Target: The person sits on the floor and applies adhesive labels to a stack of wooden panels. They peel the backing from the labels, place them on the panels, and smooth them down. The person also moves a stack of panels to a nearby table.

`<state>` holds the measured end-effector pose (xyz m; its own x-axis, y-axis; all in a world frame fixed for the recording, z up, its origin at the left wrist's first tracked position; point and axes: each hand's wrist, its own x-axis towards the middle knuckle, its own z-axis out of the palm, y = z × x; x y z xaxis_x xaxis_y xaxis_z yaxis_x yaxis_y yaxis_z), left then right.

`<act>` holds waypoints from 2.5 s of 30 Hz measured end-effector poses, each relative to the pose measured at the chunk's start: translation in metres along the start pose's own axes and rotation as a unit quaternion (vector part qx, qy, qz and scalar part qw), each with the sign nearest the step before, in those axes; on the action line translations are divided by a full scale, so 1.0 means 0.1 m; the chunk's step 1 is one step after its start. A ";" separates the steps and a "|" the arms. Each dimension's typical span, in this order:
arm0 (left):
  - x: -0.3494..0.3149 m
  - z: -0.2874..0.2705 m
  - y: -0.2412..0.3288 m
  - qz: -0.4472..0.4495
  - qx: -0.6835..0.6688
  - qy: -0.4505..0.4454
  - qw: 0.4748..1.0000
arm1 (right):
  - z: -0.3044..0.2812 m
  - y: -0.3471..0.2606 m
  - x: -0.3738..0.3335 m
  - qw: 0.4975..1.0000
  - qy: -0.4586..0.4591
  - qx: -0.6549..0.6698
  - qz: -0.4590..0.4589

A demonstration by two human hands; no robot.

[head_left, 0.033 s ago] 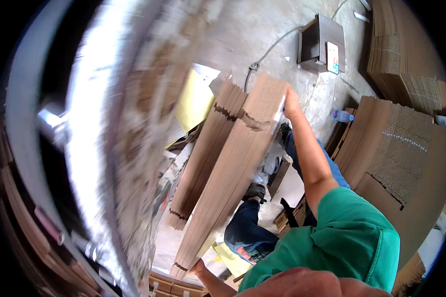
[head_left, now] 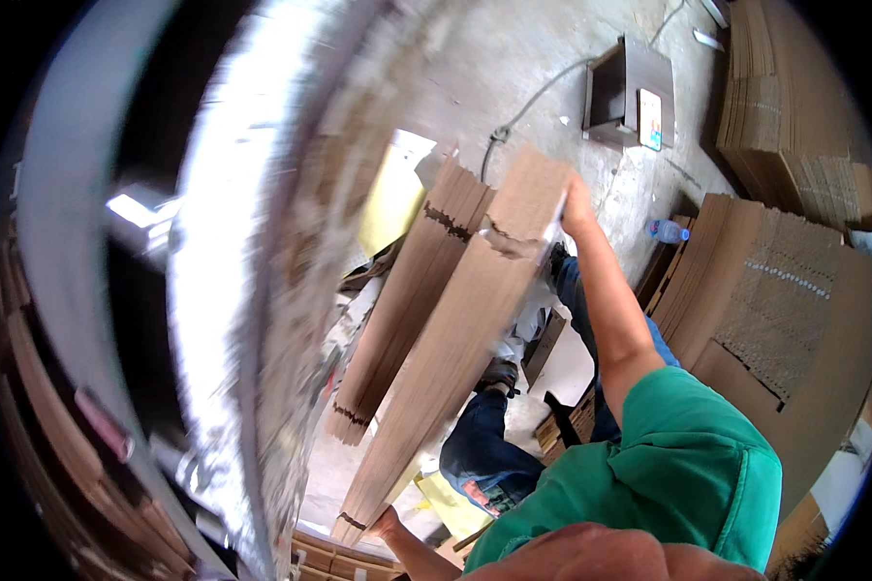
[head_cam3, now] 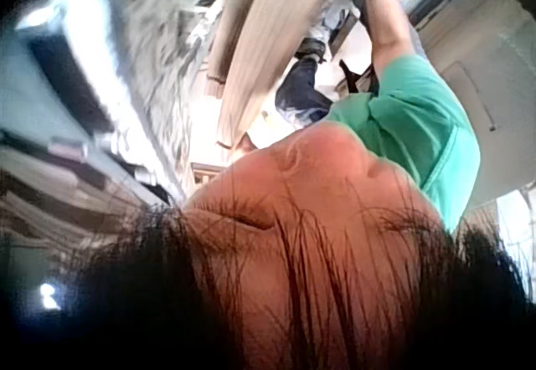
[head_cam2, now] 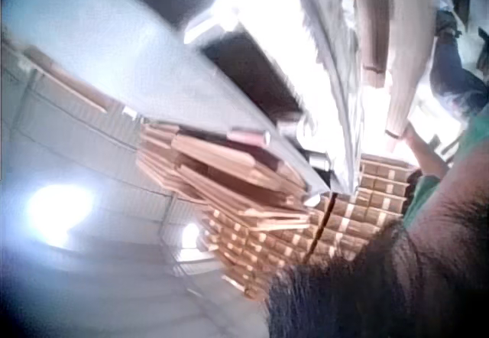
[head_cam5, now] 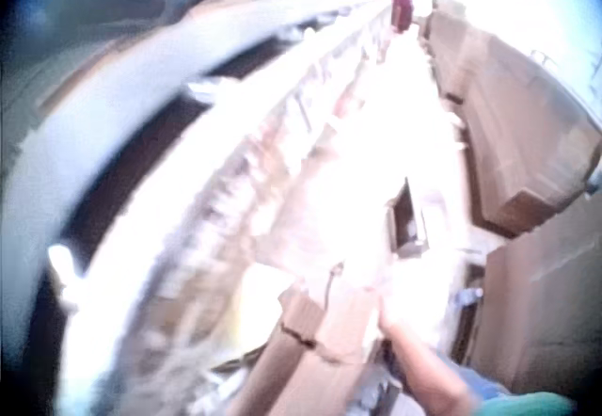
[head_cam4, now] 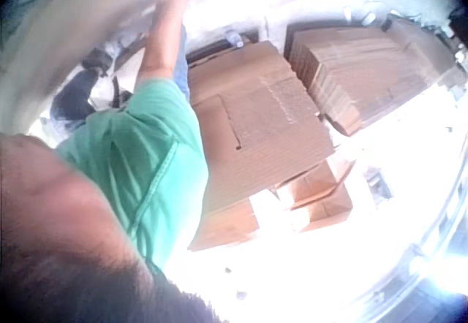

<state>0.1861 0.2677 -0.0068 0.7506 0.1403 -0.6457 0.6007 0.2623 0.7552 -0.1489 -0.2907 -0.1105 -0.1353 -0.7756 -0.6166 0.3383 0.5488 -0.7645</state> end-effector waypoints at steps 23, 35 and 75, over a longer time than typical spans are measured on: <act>-2.30 -1.24 0.73 -0.047 0.241 0.110 0.963 | 0.99 -1.39 -1.09 0.850 -0.263 -0.402 0.215; -2.12 -1.49 0.88 -0.003 0.343 0.165 0.925 | 0.92 -1.08 -1.40 0.792 -0.338 -0.469 0.195; -4.40 -4.50 2.59 -0.099 -0.143 0.611 0.772 | 4.67 2.87 -10.01 0.177 -0.717 -0.652 0.171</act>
<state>-0.1126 0.7031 0.4224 -0.2739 0.8206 -0.5016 0.4535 0.5701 0.6851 0.5188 0.4975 0.3758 0.3775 0.6042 -0.7017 -0.5306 -0.4799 -0.6987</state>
